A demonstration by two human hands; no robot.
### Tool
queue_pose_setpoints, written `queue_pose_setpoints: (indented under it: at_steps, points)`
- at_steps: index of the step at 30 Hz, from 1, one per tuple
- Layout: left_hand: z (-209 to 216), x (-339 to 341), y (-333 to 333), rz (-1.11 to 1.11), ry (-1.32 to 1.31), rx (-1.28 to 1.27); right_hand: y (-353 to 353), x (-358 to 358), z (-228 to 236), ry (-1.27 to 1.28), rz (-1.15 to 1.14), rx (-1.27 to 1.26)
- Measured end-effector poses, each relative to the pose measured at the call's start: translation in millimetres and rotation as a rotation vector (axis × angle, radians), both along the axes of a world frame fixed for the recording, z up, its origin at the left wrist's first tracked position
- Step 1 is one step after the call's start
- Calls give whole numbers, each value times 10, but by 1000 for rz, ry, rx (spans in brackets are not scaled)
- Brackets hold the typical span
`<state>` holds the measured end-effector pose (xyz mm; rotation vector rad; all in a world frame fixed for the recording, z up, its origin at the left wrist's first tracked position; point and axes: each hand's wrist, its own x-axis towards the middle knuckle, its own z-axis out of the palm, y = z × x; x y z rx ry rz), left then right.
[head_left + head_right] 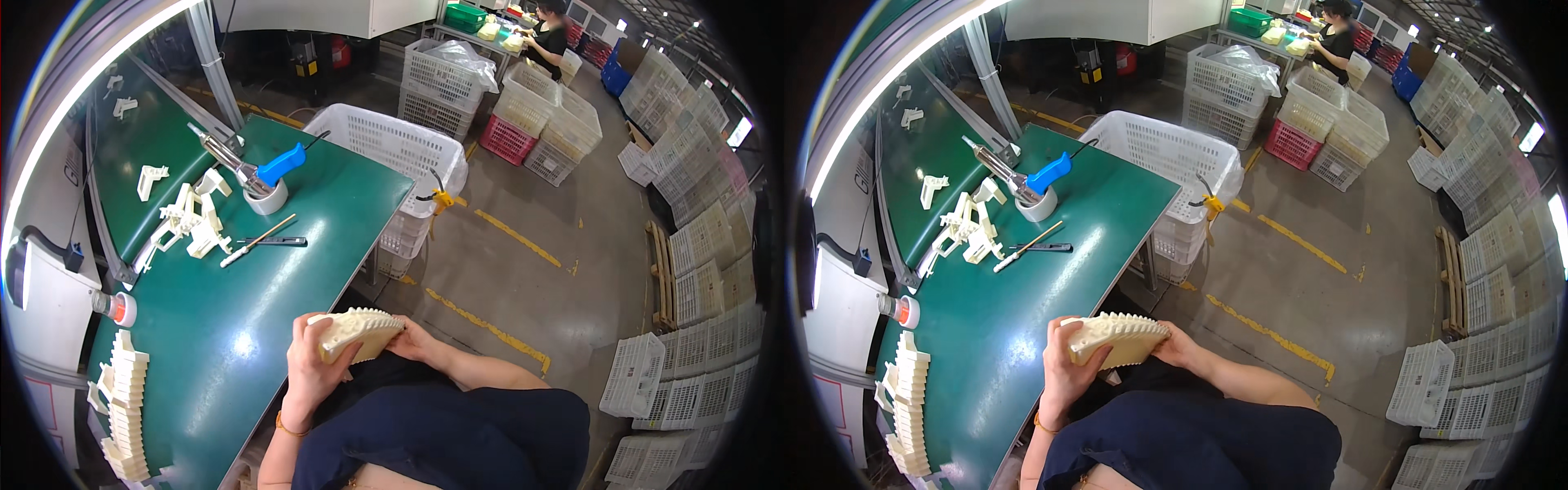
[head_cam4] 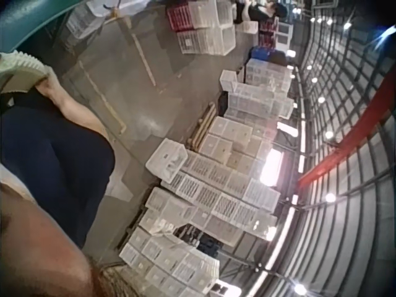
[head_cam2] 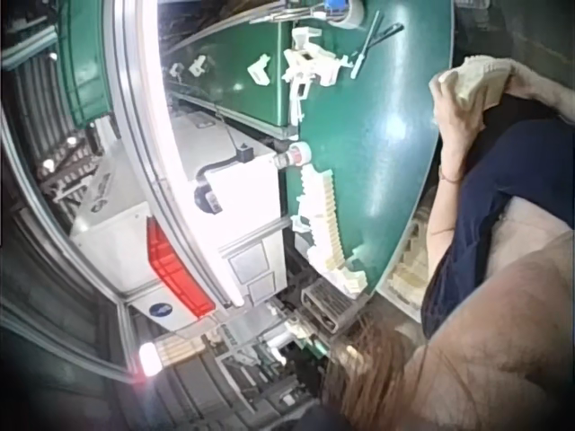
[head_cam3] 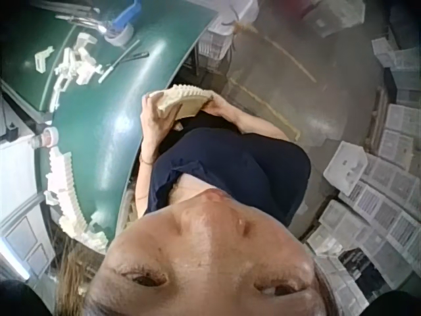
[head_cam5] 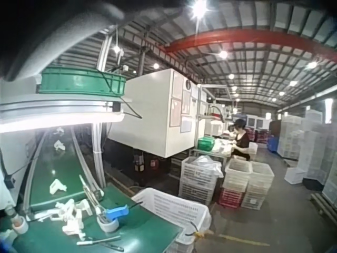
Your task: Inspecting, cleaning with an air gun, and packing molded plastic parts into storage bins on a factory workbench.
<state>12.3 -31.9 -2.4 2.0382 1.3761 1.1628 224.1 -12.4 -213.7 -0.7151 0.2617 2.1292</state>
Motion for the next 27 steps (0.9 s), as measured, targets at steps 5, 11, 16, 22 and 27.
queue_pose_setpoints:
  at_steps: [5, 11, 16, 22, 27]
  points:
    - [-57, 46, 62, 49, 41, 42, 579, 582, 252, -698, 865, 128]
    - [-30, 167, 102, 78, 45, -20, 1997, 1173, 165, -2202, -578, 794]
    - [5, 234, 212, 81, 36, -80, 2518, 1742, -75, -1926, -250, 886]
    - [-38, 303, 359, 57, 83, -34, 2589, 1969, -252, -1765, -87, 743]
    - [-100, 282, 414, 76, 8, -141, 2258, 1990, 610, -1394, -425, 927]
